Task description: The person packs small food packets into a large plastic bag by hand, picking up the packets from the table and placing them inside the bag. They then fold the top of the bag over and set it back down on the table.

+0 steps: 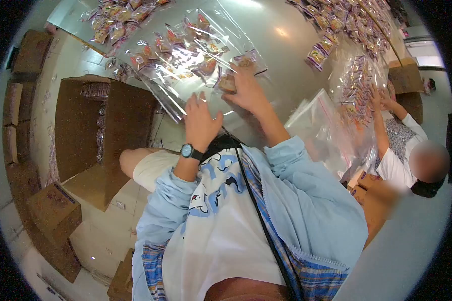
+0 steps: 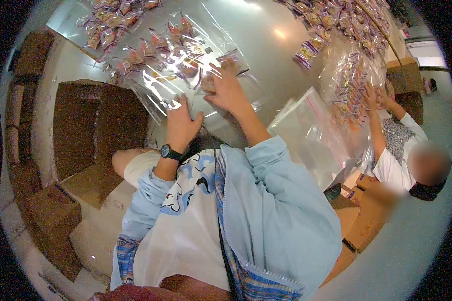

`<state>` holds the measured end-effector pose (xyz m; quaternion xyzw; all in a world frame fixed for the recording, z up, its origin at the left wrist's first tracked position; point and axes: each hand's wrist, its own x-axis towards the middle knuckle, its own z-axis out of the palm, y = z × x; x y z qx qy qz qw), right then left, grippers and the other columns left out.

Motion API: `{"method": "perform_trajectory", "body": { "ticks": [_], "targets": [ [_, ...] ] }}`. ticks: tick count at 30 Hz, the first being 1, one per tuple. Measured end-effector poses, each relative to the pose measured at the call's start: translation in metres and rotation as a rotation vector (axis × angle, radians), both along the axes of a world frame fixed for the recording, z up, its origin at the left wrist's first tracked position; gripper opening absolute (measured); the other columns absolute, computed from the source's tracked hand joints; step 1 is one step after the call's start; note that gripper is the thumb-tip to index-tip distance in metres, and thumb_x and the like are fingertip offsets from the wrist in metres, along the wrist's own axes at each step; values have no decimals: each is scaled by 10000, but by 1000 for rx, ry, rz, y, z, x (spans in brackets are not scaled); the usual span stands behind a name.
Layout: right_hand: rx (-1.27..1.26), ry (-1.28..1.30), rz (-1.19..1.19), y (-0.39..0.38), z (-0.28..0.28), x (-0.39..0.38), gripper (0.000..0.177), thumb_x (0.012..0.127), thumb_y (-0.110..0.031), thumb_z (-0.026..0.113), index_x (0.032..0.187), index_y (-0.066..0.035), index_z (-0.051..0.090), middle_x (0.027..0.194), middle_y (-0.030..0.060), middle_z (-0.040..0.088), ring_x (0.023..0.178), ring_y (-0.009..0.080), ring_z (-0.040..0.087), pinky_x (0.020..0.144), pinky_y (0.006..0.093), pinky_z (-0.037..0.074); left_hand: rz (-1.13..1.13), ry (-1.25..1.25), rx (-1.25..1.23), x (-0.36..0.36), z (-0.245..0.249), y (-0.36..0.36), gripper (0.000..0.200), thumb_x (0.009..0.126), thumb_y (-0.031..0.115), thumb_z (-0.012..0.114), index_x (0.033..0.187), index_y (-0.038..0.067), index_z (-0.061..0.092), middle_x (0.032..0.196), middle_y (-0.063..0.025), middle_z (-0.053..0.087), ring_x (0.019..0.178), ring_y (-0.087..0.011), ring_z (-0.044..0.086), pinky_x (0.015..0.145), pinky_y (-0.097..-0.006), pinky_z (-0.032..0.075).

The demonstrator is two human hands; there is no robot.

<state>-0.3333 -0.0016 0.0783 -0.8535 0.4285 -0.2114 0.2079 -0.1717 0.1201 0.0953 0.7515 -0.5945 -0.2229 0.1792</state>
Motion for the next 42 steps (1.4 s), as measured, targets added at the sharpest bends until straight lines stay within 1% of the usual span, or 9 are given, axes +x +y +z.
{"method": "perform_trajectory", "body": {
  "ticks": [8,11,20,24,27,28,32,36,42],
  "targets": [
    [337,-702,-290,6,-46,21,491,929,-253,653,1346,-28,524,1282,161,601,1136,302,639,896,405,547,158,-20,274,5,34,-2,977,821,423,728,1524,-73,265,1401,-282,507,1246,-448,510,1007,-569,414],
    [1213,-1448,-272,-3,-29,31,395,1001,-268,536,1333,-55,544,1264,154,625,1083,303,671,851,414,568,259,-12,-79,4,18,-7,945,852,408,708,1524,-82,260,1363,-300,514,1206,-467,503,987,-550,419],
    [1466,-1276,-163,-28,-10,14,418,1027,-357,577,1325,-69,525,1169,135,686,817,237,731,645,323,603,336,323,-514,4,-33,-61,617,848,193,671,1403,-12,499,1410,-239,524,1292,-417,467,1111,-482,368],
    [977,-1051,-382,-28,10,31,404,1031,-369,572,1265,-40,550,993,128,662,548,204,636,463,300,527,387,236,-514,-4,-22,-71,597,853,207,674,1396,12,522,1372,-223,556,1259,-391,500,1069,-474,398],
    [814,-742,-331,-41,1,35,383,988,-315,646,1236,-32,574,1051,144,645,664,238,657,591,333,551,446,112,-409,-9,-18,-88,562,853,229,688,1365,40,556,1276,-212,587,1192,-378,527,1012,-478,426],
    [120,-668,-94,-42,-15,38,482,893,-296,744,1244,-10,581,1058,158,639,838,298,658,796,388,547,468,91,-366,-10,-15,-90,551,851,243,696,1350,48,567,1239,-207,591,1169,-374,532,991,-486,433],
    [-161,-226,-120,-31,8,34,707,786,-334,826,1329,7,529,1033,183,651,982,366,639,929,420,502,460,65,-480,-8,-28,-89,512,830,319,737,1243,41,613,1167,-192,581,1076,-350,545,954,-512,419],
    [185,-709,-131,-36,7,47,539,895,-286,745,1257,13,482,1061,162,629,966,277,629,901,400,500,539,-83,-479,-7,-29,-84,505,813,399,736,1195,84,636,1107,-127,626,1055,-323,554,929,-470,425],
    [185,-697,-478,-52,0,82,487,995,-255,597,1338,54,445,1223,226,544,1119,304,562,995,394,442,556,-145,-483,-10,-30,-76,536,821,463,699,1182,75,617,1133,-119,619,1119,-315,544,922,-466,410]
  ]
}}
